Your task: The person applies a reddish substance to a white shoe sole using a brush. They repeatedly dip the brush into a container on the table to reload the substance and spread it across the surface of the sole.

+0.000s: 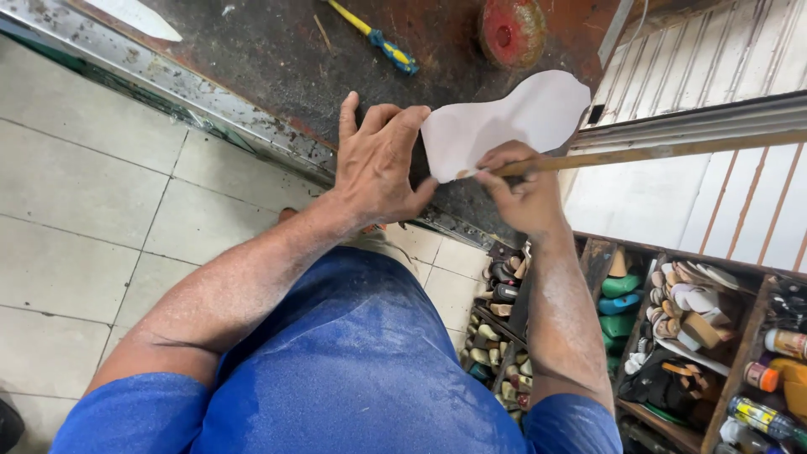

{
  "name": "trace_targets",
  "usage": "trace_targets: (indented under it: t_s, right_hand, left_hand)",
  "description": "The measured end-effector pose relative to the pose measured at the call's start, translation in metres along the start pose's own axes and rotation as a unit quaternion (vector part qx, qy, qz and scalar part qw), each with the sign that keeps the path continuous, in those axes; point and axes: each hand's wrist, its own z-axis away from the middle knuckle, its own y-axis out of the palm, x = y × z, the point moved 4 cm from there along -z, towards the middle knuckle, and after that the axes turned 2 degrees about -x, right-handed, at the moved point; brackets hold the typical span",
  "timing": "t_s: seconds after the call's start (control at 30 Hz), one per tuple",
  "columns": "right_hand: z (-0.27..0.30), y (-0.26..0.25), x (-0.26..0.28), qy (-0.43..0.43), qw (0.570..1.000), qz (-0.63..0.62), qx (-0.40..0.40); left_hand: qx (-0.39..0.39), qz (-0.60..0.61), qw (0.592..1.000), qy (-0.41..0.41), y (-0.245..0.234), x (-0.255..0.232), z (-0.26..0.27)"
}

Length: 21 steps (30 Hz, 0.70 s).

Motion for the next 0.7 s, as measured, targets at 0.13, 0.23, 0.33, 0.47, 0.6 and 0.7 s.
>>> trace_targets:
  t_s: [0.13,0.23,0.33,0.47,0.6,0.7]
  right_hand:
    - [0.018,-0.022,-0.042,0.035,0.989,0.034,-0.139]
    - [0.042,-0.018,-0.053,0.052,0.94,0.084,-0.327]
    - [0.048,-0.006,-0.044,0.057,0.938,0.113,-0.322]
    - [0.047,-0.027,-0.048,0.077,0.9,0.197,-0.38]
    - [0.055,0.01,-0.052,0.066,0.92,0.163,-0.351]
    - [0.044,0.0,-0.037,0.104,0.919,0.137,-0.356]
  left_hand:
    - [0.005,-0.035,0.999,0.003,0.002,-0.005,-0.002]
    - [-0.002,-0.042,0.999,0.008,0.007,-0.002,0.0]
    - [-0.022,-0.051,0.998,0.028,0.005,-0.004,0.0]
    - [-0.021,-0.068,0.996,0.044,0.0,-0.009,-0.001]
    - [-0.024,-0.077,0.996,0.044,0.002,-0.005,-0.001]
    - [-0.023,-0.084,0.995,0.053,0.001,-0.006,-0.001]
